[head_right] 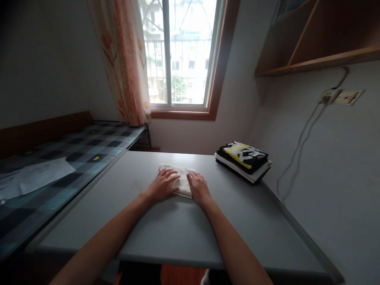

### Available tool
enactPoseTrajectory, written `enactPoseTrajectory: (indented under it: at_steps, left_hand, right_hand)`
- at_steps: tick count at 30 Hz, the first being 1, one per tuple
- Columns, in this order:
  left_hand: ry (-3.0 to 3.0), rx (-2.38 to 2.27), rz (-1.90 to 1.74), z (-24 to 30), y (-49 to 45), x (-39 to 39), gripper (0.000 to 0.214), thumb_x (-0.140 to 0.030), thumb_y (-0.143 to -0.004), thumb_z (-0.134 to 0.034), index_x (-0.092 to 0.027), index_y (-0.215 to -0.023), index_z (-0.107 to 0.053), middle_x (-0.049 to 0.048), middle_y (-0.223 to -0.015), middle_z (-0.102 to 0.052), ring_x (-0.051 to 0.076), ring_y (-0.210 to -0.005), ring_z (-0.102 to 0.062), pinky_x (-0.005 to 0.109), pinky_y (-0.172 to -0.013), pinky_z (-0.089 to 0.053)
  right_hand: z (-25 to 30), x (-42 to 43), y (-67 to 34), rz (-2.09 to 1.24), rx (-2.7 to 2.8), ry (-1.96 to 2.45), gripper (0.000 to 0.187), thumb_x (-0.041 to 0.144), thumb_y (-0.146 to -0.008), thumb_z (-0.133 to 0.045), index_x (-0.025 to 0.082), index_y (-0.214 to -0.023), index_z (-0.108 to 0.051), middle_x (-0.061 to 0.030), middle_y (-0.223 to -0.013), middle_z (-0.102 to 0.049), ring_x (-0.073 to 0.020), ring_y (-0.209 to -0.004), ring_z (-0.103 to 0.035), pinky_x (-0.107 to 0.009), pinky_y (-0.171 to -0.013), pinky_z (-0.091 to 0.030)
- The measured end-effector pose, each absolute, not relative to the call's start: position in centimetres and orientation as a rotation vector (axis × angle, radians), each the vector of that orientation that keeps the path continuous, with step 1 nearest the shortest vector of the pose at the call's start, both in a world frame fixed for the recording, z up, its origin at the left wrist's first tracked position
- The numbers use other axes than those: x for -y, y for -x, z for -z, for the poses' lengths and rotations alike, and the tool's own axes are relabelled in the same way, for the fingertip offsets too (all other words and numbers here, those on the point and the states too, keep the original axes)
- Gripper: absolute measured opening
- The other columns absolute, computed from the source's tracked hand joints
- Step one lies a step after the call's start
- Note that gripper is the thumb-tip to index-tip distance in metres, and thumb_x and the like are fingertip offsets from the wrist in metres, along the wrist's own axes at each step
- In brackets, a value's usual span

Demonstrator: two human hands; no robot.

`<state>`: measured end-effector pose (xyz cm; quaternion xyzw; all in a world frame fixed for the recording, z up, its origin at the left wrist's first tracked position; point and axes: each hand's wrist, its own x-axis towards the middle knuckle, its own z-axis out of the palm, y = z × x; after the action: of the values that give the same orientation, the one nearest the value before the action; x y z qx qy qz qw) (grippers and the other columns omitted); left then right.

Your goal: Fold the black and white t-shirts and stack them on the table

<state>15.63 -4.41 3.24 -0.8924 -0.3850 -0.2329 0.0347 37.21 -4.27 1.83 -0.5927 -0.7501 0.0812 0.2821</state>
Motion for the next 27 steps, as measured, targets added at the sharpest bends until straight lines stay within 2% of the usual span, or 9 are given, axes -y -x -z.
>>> enactPoseTrajectory:
  at_steps: [2, 4, 9, 13, 16, 19, 22, 25, 27]
  left_hand:
    - [2.845, 0.998, 0.675, -3.7, -15.9, 4.7, 0.049, -0.053, -0.079, -0.066, -0.027, -0.120, -0.062, 0.0081, -0.123, -0.059, 0.026, -0.114, -0.051, 0.042, -0.103, -0.037]
    - [2.888, 0.916, 0.612, -4.0, -16.2, 4.9, 0.041, -0.046, -0.077, -0.071, -0.027, -0.113, -0.066, 0.0065, -0.112, -0.061, 0.022, -0.102, -0.054, 0.037, -0.094, -0.042]
    - [2.818, 0.876, 0.580, -3.8, -16.9, 5.0, 0.013, -0.029, -0.086, -0.060, -0.025, -0.093, -0.069, 0.0048, -0.097, -0.062, 0.017, -0.088, -0.054, 0.031, -0.082, -0.045]
    - [2.752, 0.946, 0.705, -3.4, -17.1, 5.0, 0.016, -0.024, -0.091, -0.051, -0.022, -0.093, -0.067, 0.0047, -0.091, -0.062, 0.016, -0.083, -0.054, 0.029, -0.076, -0.048]
    - [2.700, 1.059, 0.866, -3.1, -17.2, 5.1, 0.019, -0.023, -0.094, -0.047, -0.022, -0.098, -0.065, 0.0050, -0.089, -0.061, 0.016, -0.082, -0.055, 0.029, -0.074, -0.049]
    - [2.674, 1.092, 0.990, -2.8, -17.6, 5.4, 0.021, -0.025, -0.096, -0.044, -0.022, -0.102, -0.065, 0.0051, -0.090, -0.061, 0.015, -0.082, -0.057, 0.029, -0.074, -0.051]
    - [2.714, 1.028, 1.040, -2.6, -18.4, 5.8, 0.022, -0.025, -0.096, -0.044, -0.022, -0.105, -0.064, 0.0048, -0.091, -0.062, 0.015, -0.081, -0.059, 0.029, -0.075, -0.052]
    - [2.805, 0.895, 0.998, -2.5, -19.1, 6.3, 0.022, -0.024, -0.096, -0.044, -0.022, -0.107, -0.063, 0.0054, -0.093, -0.063, 0.015, -0.082, -0.060, 0.029, -0.075, -0.053]
    - [2.840, 0.841, 0.980, -2.6, -19.3, 6.5, 0.021, -0.026, -0.096, -0.045, -0.021, -0.105, -0.064, 0.0055, -0.092, -0.063, 0.015, -0.081, -0.060, 0.029, -0.074, -0.053]
  right_hand:
    - [-2.3, 4.0, -37.7, -0.184, 1.877, 1.680, 0.048, 0.044, -0.099, -0.028, 0.019, -0.110, -0.068, -0.0123, -0.114, -0.067, -0.0237, -0.106, -0.059, -0.035, -0.091, -0.042]
    - [-2.7, 3.9, -38.1, -0.186, 1.824, 1.724, 0.044, 0.044, -0.098, -0.033, 0.019, -0.103, -0.070, -0.0121, -0.106, -0.069, -0.0232, -0.100, -0.061, -0.032, -0.086, -0.042]
    - [-3.6, 4.4, -38.6, -0.331, 1.798, 1.776, 0.045, 0.050, -0.094, -0.037, 0.021, -0.082, -0.070, -0.0084, -0.084, -0.072, -0.0200, -0.077, -0.065, -0.026, -0.067, -0.041]
    - [-3.7, 4.5, -38.8, -0.474, 1.771, 1.764, 0.058, 0.061, -0.092, -0.033, 0.021, -0.062, -0.064, -0.0087, -0.065, -0.068, -0.0204, -0.070, -0.065, -0.026, -0.062, -0.042]
    - [-3.5, 4.1, -38.7, -0.732, 1.714, 1.741, 0.068, 0.069, -0.089, -0.027, 0.020, -0.055, -0.057, -0.0083, -0.052, -0.061, -0.0183, -0.056, -0.062, -0.026, -0.058, -0.046]
    - [-3.7, 4.0, -38.4, -1.156, 1.455, 1.733, 0.071, 0.076, -0.086, -0.023, 0.018, -0.065, -0.058, -0.0077, -0.050, -0.059, -0.0179, -0.045, -0.059, -0.029, -0.049, -0.048]
    - [-4.4, 4.5, -37.9, -1.507, 1.135, 1.515, 0.061, 0.075, -0.083, -0.037, 0.019, -0.092, -0.057, -0.0066, -0.063, -0.064, -0.0201, -0.051, -0.063, -0.033, -0.048, -0.053]
    - [-4.8, 5.2, -37.6, -1.644, 1.036, 1.274, 0.038, 0.050, -0.082, -0.059, 0.024, -0.107, -0.048, -0.0016, -0.076, -0.065, -0.0184, -0.058, -0.065, -0.034, -0.052, -0.057]
    - [-4.8, 5.4, -37.8, -1.669, 1.052, 1.231, 0.037, 0.030, -0.077, -0.063, 0.025, -0.109, -0.045, 0.0014, -0.076, -0.064, -0.0167, -0.057, -0.063, -0.033, -0.051, -0.057]
